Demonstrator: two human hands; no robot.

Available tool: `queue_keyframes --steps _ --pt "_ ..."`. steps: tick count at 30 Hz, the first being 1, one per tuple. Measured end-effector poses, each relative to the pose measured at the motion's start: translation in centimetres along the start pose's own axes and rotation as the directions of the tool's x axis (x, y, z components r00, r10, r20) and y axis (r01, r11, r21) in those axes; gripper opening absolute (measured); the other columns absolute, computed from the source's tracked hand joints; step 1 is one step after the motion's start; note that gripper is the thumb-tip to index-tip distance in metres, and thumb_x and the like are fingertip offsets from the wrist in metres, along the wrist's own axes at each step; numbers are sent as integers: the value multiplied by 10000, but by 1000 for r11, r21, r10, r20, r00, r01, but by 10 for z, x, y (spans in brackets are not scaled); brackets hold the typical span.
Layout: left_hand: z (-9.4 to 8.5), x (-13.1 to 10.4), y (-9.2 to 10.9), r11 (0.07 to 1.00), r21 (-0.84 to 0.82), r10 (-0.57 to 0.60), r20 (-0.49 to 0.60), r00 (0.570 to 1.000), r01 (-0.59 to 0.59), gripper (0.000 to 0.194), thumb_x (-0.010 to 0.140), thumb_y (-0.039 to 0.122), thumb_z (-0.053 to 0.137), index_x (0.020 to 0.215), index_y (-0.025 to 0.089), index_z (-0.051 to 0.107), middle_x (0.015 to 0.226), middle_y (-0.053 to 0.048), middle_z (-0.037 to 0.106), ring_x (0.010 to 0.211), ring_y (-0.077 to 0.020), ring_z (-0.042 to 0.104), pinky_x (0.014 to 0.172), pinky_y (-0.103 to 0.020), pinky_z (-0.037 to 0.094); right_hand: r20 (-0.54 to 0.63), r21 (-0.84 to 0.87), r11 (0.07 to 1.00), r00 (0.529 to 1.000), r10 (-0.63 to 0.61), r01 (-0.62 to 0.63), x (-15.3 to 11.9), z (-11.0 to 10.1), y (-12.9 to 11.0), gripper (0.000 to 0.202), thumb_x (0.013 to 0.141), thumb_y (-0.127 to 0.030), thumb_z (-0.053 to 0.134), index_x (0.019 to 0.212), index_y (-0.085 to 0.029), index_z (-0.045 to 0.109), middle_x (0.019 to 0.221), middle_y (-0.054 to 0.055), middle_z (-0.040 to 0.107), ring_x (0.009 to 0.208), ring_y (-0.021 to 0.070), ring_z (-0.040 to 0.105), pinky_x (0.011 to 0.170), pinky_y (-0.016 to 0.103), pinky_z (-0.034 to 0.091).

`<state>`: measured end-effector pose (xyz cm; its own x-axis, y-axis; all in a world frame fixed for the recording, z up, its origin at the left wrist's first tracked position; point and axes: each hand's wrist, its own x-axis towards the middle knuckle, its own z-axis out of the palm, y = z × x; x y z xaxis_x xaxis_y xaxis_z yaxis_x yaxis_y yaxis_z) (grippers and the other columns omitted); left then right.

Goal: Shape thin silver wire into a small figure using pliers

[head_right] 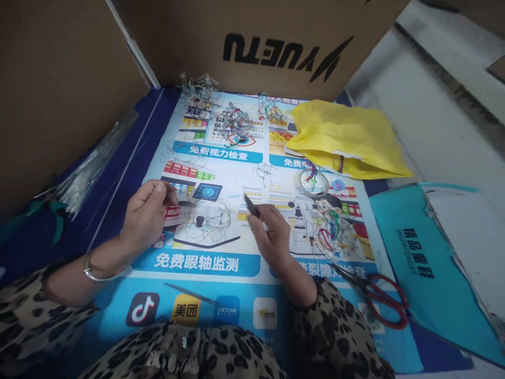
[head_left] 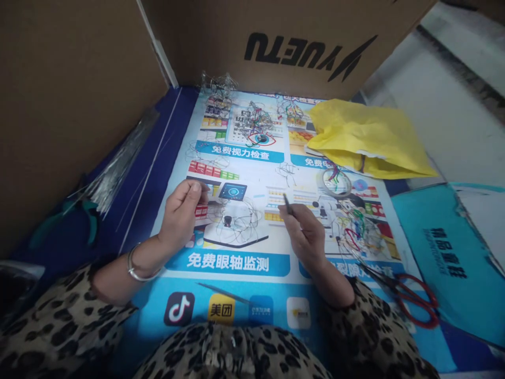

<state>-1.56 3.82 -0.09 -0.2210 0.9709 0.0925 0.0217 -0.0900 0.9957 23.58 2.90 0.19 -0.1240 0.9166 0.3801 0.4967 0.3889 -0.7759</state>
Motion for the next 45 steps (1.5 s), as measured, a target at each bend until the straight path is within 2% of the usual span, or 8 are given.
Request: queue_keyframes --steps 4,10,14,18,26,32,39,45 --pt "-1 -2 1 1000 18 -14 13 1000 14 226 891 386 462 841 196 574 661 5 513 623 -118 475 590 -240 398 37 -354 918 984 -176 178 3 -4 9 192 835 -337 571 948 -195 634 869 64 638 827 189 589 750 317 476" --pt "-1 -5 6 995 103 -18 14 1000 16 213 890 376 467 809 207 568 687 9 522 655 -119 491 635 -249 417 149 -679 709 981 -121 190 7 -16 26 249 862 -367 532 1005 -192 636 868 59 635 821 197 557 737 307 417" --pt "-3 -7 7 983 182 -31 69 997 18 188 868 396 494 885 225 572 825 -15 582 778 -156 545 715 -286 450 242 -700 670 965 -107 249 9 -22 22 222 868 -356 524 973 -203 644 855 58 609 829 198 523 737 309 382" --pt "-3 -6 5 958 272 43 176 984 -90 230 843 396 521 984 222 572 951 -47 583 902 -195 549 796 -322 452 337 -683 660 937 -93 311 6 -22 11 206 857 -337 543 982 -205 639 856 58 594 810 207 497 723 329 364" --pt "5 -1 4 923 334 109 254 961 -193 147 823 311 570 936 217 588 973 -47 577 949 -198 549 862 -334 438 365 -678 662 928 -73 319 3 -17 4 205 856 -315 547 1007 -198 623 894 82 589 866 232 493 736 348 361" --pt "9 -1 9 931 310 112 258 960 -192 77 841 294 552 830 238 603 885 -35 593 875 -192 558 817 -345 448 377 -673 668 924 -59 317 3 -17 4 214 851 -316 556 1014 -195 623 903 76 591 883 237 486 747 356 358" --pt "1 -8 7 969 221 54 247 968 -110 100 862 291 528 890 247 613 917 -44 604 894 -191 564 829 -354 454 370 -647 689 925 -92 327 3 -16 5 208 851 -312 556 1014 -200 621 907 75 599 891 234 488 772 354 361" --pt "2 -10 6 988 97 90 246 965 -117 83 852 257 542 869 258 623 900 -40 608 901 -190 573 834 -364 467 360 -607 720 924 -129 337 2 -16 8 216 843 -311 570 1018 -196 622 915 70 616 899 235 505 780 364 375"
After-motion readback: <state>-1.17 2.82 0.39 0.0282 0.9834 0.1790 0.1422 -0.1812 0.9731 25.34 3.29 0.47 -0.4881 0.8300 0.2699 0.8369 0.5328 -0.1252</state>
